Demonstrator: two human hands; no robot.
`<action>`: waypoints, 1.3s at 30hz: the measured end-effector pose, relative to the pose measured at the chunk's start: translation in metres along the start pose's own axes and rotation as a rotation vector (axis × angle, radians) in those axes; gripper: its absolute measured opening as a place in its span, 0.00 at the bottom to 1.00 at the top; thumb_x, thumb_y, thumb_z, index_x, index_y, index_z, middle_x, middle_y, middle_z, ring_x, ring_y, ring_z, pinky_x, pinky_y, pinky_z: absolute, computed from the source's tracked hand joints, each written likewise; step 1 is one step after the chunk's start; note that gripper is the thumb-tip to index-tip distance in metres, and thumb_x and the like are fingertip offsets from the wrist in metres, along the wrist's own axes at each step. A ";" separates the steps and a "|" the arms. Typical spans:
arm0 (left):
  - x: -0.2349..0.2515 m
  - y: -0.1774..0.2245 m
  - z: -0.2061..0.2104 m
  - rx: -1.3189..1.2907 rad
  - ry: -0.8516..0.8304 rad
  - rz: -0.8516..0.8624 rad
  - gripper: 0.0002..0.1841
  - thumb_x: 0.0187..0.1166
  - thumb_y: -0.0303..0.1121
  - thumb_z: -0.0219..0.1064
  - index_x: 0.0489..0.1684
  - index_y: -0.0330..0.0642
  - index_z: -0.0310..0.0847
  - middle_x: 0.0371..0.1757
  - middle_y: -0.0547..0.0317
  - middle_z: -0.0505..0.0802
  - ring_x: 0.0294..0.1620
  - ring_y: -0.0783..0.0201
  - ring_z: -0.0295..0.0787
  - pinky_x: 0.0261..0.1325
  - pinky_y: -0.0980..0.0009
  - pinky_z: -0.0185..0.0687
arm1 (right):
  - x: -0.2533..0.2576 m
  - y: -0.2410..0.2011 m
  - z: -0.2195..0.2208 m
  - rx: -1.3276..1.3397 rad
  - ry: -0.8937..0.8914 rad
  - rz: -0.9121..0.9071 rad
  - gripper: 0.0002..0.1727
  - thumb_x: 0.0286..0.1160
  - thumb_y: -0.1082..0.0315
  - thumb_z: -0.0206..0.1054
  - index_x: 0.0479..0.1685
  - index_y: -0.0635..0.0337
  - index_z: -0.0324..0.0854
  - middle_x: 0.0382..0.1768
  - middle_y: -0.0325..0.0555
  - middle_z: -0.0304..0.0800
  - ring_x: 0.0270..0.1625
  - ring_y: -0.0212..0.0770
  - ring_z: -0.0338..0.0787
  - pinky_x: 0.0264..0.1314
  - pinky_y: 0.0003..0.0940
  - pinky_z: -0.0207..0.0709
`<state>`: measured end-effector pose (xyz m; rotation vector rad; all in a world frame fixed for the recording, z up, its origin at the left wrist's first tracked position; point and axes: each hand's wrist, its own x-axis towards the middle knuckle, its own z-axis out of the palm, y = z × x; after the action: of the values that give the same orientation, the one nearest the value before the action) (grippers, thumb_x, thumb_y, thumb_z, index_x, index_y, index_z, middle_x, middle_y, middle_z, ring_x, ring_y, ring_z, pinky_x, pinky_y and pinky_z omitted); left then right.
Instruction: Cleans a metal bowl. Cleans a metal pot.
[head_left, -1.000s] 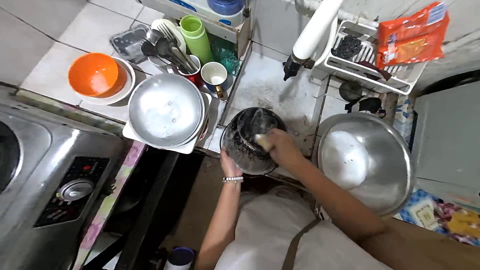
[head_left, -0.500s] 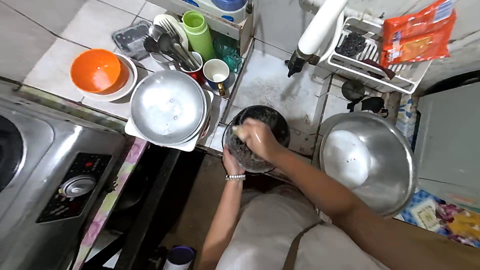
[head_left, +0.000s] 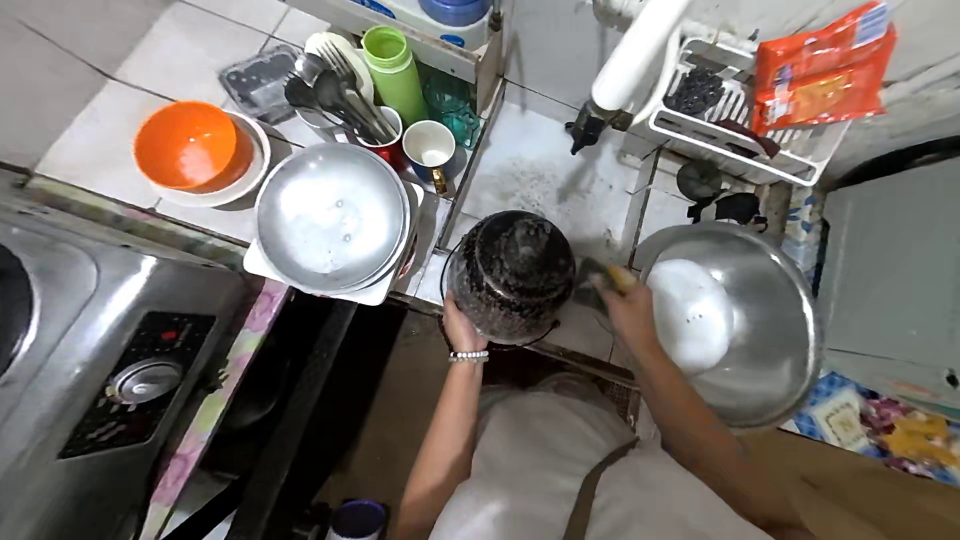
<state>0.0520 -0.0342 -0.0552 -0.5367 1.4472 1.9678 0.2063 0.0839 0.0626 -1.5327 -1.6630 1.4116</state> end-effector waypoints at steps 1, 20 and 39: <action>-0.001 -0.002 -0.001 -0.006 -0.017 0.001 0.28 0.97 0.46 0.32 0.70 0.36 0.73 0.54 0.49 0.89 0.53 0.63 0.89 0.55 0.60 0.88 | 0.000 -0.018 -0.004 0.165 -0.001 0.049 0.14 0.83 0.77 0.64 0.63 0.73 0.79 0.48 0.49 0.90 0.47 0.31 0.91 0.52 0.29 0.87; -0.003 -0.005 -0.001 0.002 -0.057 0.039 0.27 0.96 0.47 0.34 0.73 0.39 0.72 0.57 0.50 0.88 0.54 0.62 0.88 0.56 0.59 0.86 | 0.019 -0.086 0.005 1.028 -0.682 -0.134 0.17 0.68 0.76 0.58 0.55 0.49 0.69 0.54 0.51 0.93 0.57 0.57 0.95 0.55 0.56 0.92; -0.005 -0.005 0.000 0.029 -0.041 0.056 0.28 0.96 0.47 0.34 0.73 0.36 0.71 0.59 0.46 0.87 0.56 0.60 0.87 0.58 0.59 0.85 | 0.053 -0.126 0.019 0.030 -0.497 -0.882 0.20 0.64 0.83 0.64 0.56 0.79 0.68 0.42 0.50 0.79 0.41 0.26 0.82 0.47 0.18 0.78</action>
<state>0.0587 -0.0345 -0.0558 -0.4446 1.4780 1.9867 0.1215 0.1455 0.1519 -0.2843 -2.1768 1.3153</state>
